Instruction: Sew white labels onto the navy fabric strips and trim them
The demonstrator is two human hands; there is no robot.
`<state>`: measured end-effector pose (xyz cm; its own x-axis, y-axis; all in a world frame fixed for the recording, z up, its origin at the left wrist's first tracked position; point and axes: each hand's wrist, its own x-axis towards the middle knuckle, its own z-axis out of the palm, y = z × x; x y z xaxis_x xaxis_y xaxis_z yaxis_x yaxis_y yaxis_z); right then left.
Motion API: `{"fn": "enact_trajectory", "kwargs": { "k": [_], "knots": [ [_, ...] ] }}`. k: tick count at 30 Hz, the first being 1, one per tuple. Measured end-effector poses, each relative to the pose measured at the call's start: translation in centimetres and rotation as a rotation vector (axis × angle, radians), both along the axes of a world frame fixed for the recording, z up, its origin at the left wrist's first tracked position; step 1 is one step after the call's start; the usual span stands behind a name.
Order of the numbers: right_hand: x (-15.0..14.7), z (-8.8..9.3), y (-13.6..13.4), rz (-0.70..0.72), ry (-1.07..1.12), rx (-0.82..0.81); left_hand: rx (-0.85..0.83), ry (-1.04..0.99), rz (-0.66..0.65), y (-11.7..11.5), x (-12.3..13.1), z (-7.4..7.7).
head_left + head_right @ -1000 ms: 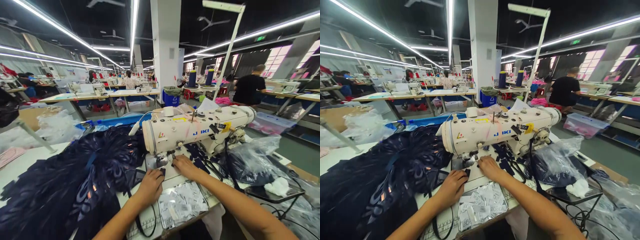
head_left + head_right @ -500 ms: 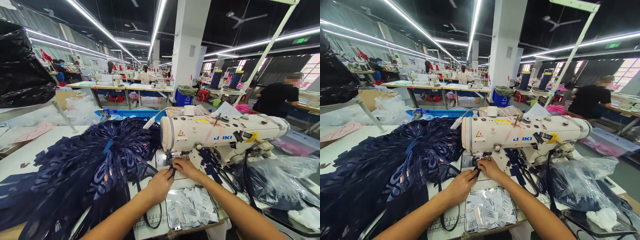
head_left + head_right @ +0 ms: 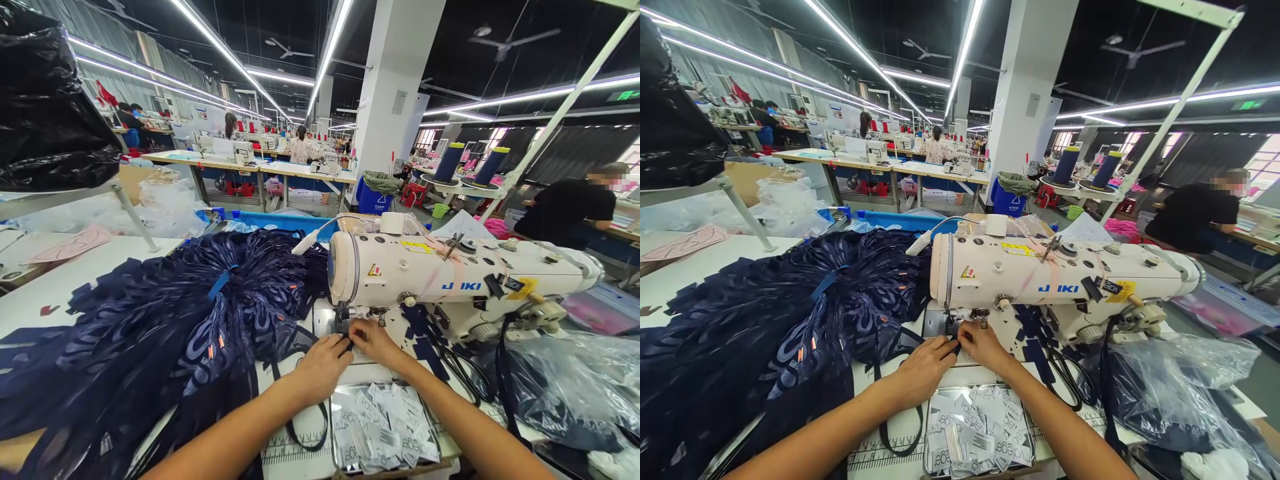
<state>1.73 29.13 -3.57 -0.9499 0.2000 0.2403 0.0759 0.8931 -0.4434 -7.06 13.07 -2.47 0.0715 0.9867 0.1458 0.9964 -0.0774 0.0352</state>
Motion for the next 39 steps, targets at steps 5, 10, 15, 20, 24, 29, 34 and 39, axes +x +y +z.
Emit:
{"fn": "enact_trajectory", "kwargs": {
  "k": [5, 10, 15, 20, 24, 29, 34, 39],
  "knots": [
    [1.0, 0.2, -0.7, 0.107, 0.080, 0.120, 0.073, -0.034, -0.030, -0.2, -0.3, -0.7],
    [2.3, 0.1, -1.1, 0.246, 0.199, 0.469, 0.161, -0.055, -0.069, -0.5, -0.8, -0.5],
    [1.9, 0.0, -0.3, 0.275, 0.173, 0.538, 0.199, -0.036, -0.028, 0.0, -0.6, -0.5],
    [1.2, -0.4, 0.8, 0.254, 0.138, 0.545, 0.198, 0.021, 0.046, 0.7, -0.3, -0.8],
    [1.1, -0.9, 1.3, 0.238, 0.115, 0.549, 0.209, 0.052, 0.062, 1.2, -0.4, -1.0],
    [1.0, -1.0, 1.6, 0.235, 0.120, 0.552, 0.225, 0.070, 0.073, 1.5, -0.5, -1.3],
    [0.9, -0.9, 1.7, 0.199, 0.054, 0.554, 0.230, 0.079, 0.075, 1.7, -0.7, -1.3],
    [1.0, -0.7, 1.8, 0.170, 0.006, 0.620, 0.250, 0.084, 0.082, 2.0, -0.9, -1.3]
  ]
}}
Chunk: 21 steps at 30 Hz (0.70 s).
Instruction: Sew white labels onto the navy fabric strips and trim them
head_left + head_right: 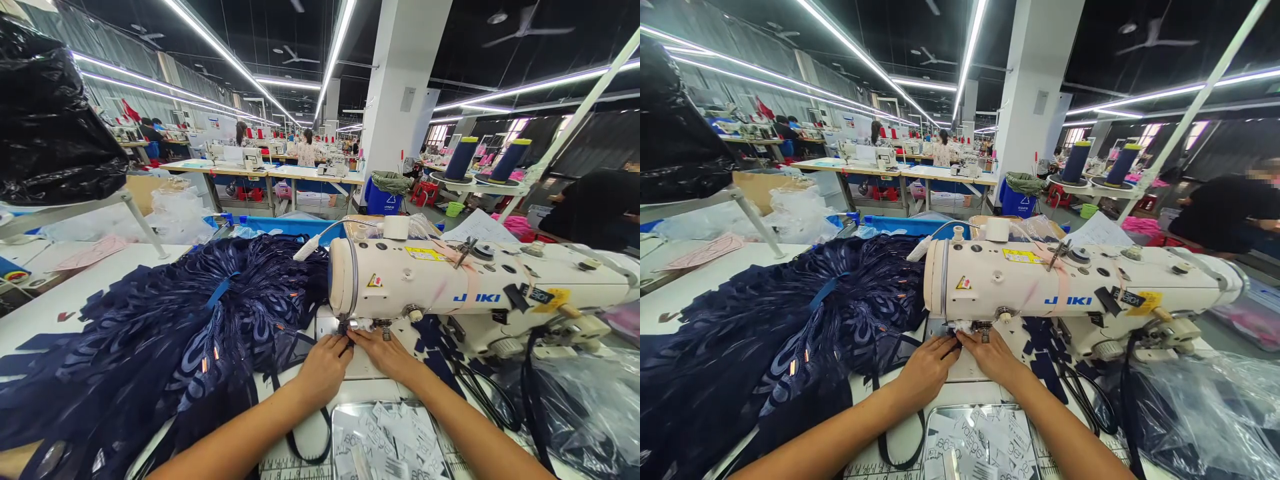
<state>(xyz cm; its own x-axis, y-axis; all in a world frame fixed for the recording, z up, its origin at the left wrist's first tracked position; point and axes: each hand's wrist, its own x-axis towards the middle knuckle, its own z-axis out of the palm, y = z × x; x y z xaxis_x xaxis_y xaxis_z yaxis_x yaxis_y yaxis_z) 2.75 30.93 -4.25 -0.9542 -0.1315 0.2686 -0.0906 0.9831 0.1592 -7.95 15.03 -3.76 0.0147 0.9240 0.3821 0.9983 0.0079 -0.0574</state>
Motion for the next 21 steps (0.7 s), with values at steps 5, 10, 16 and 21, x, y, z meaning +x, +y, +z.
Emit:
{"fn": "enact_trajectory", "kwargs": {
  "k": [5, 10, 16, 21],
  "knots": [
    [0.1, -0.1, -0.2, -0.063, -0.004, 0.069, 0.031, 0.011, 0.007, 0.4, -0.2, -0.2],
    [-0.1, 0.2, -0.7, -0.124, 0.010, 0.072, 0.069, 0.024, 0.016, 0.7, -0.3, -0.3],
    [-0.5, 0.6, -1.2, -0.130, 0.026, 0.024, 0.103, -0.002, 0.030, 0.3, 0.0, -0.5],
    [-0.5, 0.3, -1.3, -0.138, 0.059, -0.003, 0.027, -0.133, -0.019, -1.0, -0.6, 0.1]
  ]
}}
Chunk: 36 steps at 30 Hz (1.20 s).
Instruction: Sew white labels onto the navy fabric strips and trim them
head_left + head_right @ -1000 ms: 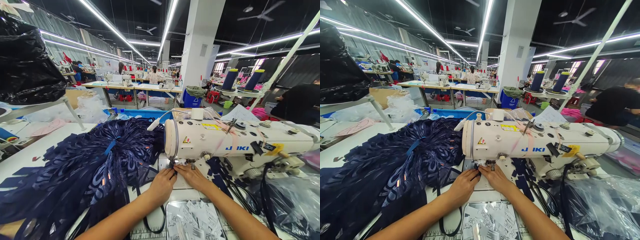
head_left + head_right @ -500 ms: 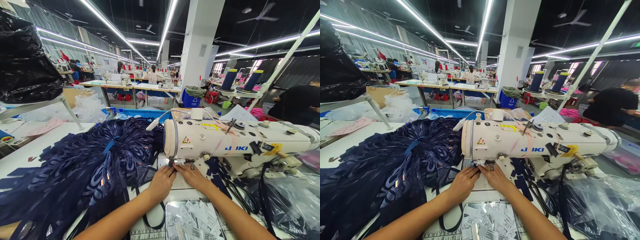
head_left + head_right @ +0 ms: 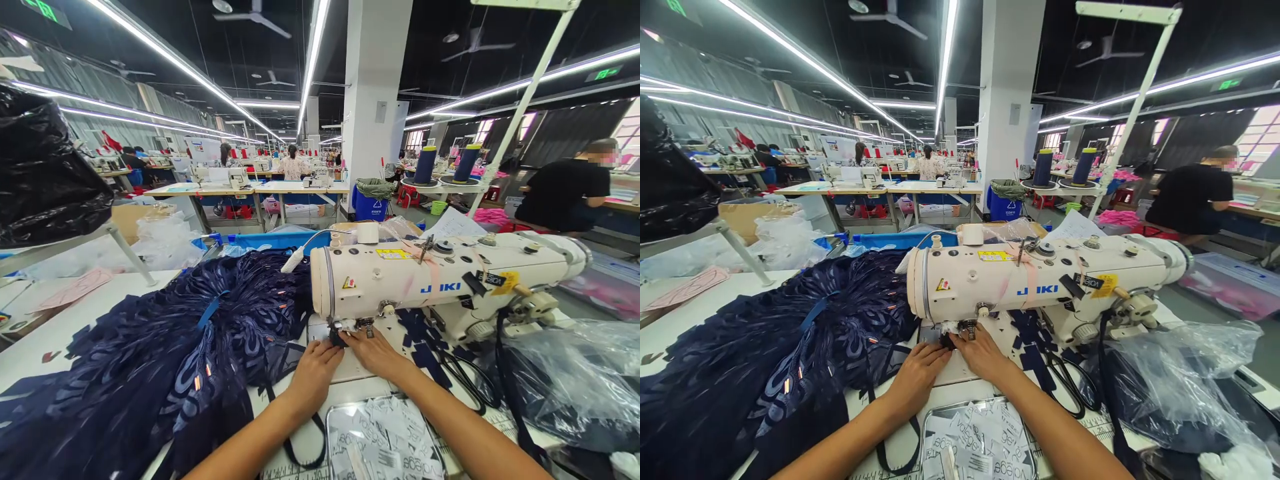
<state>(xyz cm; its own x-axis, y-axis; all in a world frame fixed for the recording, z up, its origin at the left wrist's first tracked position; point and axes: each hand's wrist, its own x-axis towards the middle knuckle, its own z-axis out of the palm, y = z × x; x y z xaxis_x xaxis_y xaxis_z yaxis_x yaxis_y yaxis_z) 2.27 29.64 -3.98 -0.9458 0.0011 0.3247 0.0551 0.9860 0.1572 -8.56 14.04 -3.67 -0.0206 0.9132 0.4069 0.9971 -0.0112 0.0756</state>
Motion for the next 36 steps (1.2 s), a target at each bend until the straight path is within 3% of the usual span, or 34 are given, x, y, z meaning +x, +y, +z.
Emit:
{"fn": "enact_trajectory", "kwargs": {
  "k": [4, 8, 14, 20, 24, 31, 36],
  "knots": [
    [0.3, 0.5, -0.6, 0.051, 0.051, -0.060, -0.111, -0.141, -0.005, -0.8, -1.8, 1.6],
    [0.4, 0.6, -1.1, 0.127, 0.106, -0.116, -0.121, -0.191, 0.017, -0.6, -2.5, 2.9],
    [0.3, -0.2, -0.2, 0.151, 0.163, -0.345, -0.081, -0.060, 0.059, 0.5, -1.5, 2.3],
    [0.2, 0.0, 0.8, 0.206, 0.192, -0.520, -0.123, -0.091, 0.056, 0.6, -1.6, 1.7],
    [0.5, 0.2, 0.9, 0.220, 0.160, -0.455, -0.123, -0.099, 0.052, 0.7, -1.7, 1.5],
    [0.5, -0.3, 0.5, 0.218, 0.108, -0.185, -0.145, 0.037, 0.068, 0.3, -0.8, 0.9],
    [0.5, 0.5, -0.3, 0.229, 0.091, -0.139, -0.216, 0.055, 0.039, -0.2, -1.4, 1.2]
  ]
}}
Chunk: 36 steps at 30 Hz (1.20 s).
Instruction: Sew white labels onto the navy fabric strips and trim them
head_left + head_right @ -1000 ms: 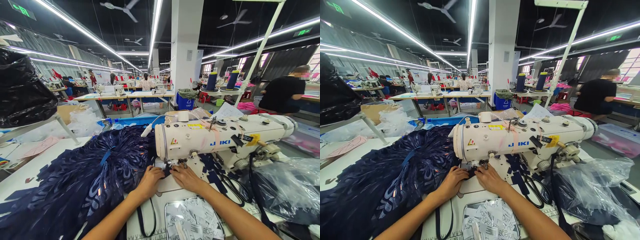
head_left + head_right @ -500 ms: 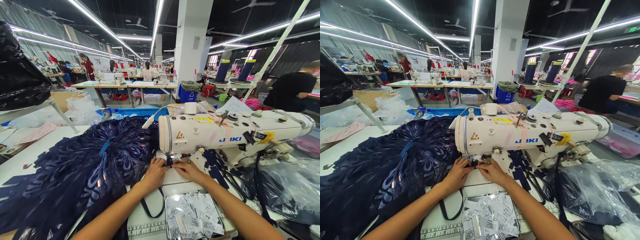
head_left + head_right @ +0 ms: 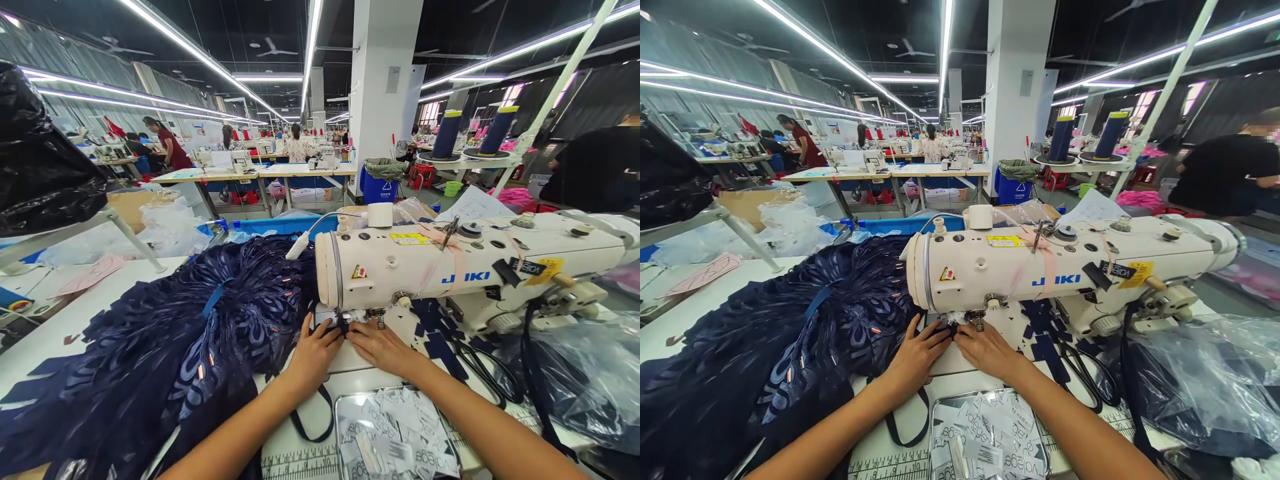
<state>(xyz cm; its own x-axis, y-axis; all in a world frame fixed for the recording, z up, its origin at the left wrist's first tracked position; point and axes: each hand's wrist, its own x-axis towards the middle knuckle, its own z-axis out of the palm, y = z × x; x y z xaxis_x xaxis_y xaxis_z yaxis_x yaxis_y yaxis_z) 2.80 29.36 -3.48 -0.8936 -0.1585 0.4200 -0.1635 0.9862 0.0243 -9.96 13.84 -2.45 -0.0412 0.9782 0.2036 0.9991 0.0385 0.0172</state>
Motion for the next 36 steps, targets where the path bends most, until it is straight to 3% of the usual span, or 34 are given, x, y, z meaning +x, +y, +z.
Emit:
{"fn": "enact_trajectory", "kwargs": {
  "k": [21, 26, 30, 32, 36],
  "knots": [
    [-0.4, -1.2, 0.0, -0.120, 0.009, -0.036, -0.012, -0.086, -0.036, 0.5, -2.0, 0.5],
    [-0.5, -0.5, 0.5, -0.136, -0.035, -0.200, -0.033, -0.090, -0.029, 0.9, -2.8, 0.9],
    [-1.8, -1.3, 1.4, -0.211, -0.013, -0.517, -0.017, -0.098, -0.025, 1.3, -3.1, 1.0],
    [-3.0, -2.0, 1.9, -0.261, 0.020, -0.622, 0.049, -0.089, -0.017, 1.5, -3.0, 0.9],
    [-5.3, -2.8, 2.5, -0.264, 0.067, -0.657, 0.249, 0.038, 0.044, 1.5, -2.5, 0.5]
  ]
}}
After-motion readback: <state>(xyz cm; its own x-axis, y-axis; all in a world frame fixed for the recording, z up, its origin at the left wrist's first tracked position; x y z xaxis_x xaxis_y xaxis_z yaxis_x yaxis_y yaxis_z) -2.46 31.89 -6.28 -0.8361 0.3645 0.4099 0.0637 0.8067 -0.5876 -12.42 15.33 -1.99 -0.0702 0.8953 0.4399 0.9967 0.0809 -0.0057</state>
